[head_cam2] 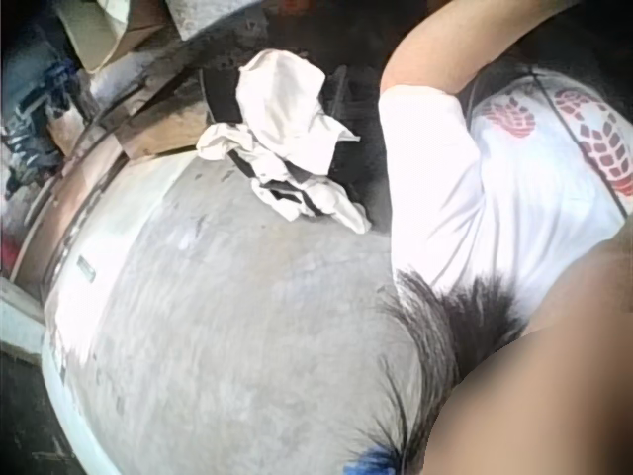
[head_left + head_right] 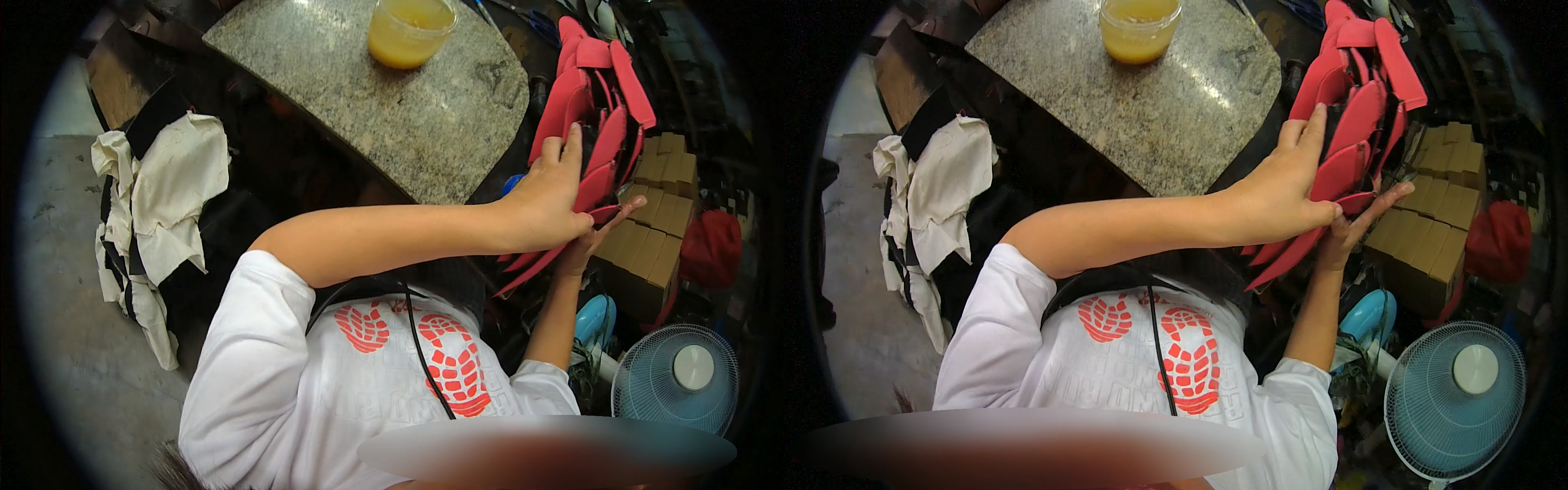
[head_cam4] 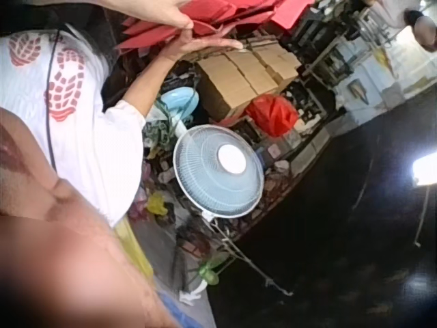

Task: The person assembles pink sandals by attaching black straps to pink soles using a yellow adhesive. They then cut white fabric pieces and attach them to the sandals. Finally, they place the finished sandals into a bag.

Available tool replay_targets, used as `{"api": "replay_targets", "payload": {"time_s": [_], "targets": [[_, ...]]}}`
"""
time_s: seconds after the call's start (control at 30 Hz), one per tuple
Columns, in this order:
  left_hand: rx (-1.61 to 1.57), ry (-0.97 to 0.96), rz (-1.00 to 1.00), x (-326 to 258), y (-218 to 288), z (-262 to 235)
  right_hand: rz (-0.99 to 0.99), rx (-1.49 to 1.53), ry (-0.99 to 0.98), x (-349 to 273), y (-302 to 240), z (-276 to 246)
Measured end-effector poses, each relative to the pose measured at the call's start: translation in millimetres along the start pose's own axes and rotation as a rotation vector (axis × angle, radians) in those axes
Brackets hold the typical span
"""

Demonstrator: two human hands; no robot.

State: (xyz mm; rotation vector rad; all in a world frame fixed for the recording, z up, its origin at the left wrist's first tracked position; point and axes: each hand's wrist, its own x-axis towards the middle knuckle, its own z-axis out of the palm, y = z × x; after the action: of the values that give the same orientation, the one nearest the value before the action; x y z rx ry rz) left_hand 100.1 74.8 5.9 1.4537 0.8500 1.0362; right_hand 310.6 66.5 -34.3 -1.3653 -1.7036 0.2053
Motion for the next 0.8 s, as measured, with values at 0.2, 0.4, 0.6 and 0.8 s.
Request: {"api": "replay_targets", "payload": {"time_s": [0.2, 0.4, 0.6, 0.8], "targets": [[-0.009, 0.088, -0.081, 6, -4, -34, 0.023, 0.187, -0.086, 7, -36, 27], [-0.455, 0.106, -0.059, 3, -6, -91, -0.112, -0.047, -0.240, 18, -81, 56], [-0.513, 0.238, -0.224, -11, -10, -111, -0.002, 0.472, -0.247, 37, -94, 40], [-0.411, 0.251, -0.172, -8, -21, -107, 0.255, 0.385, -0.079, 94, -12, -5]]}}
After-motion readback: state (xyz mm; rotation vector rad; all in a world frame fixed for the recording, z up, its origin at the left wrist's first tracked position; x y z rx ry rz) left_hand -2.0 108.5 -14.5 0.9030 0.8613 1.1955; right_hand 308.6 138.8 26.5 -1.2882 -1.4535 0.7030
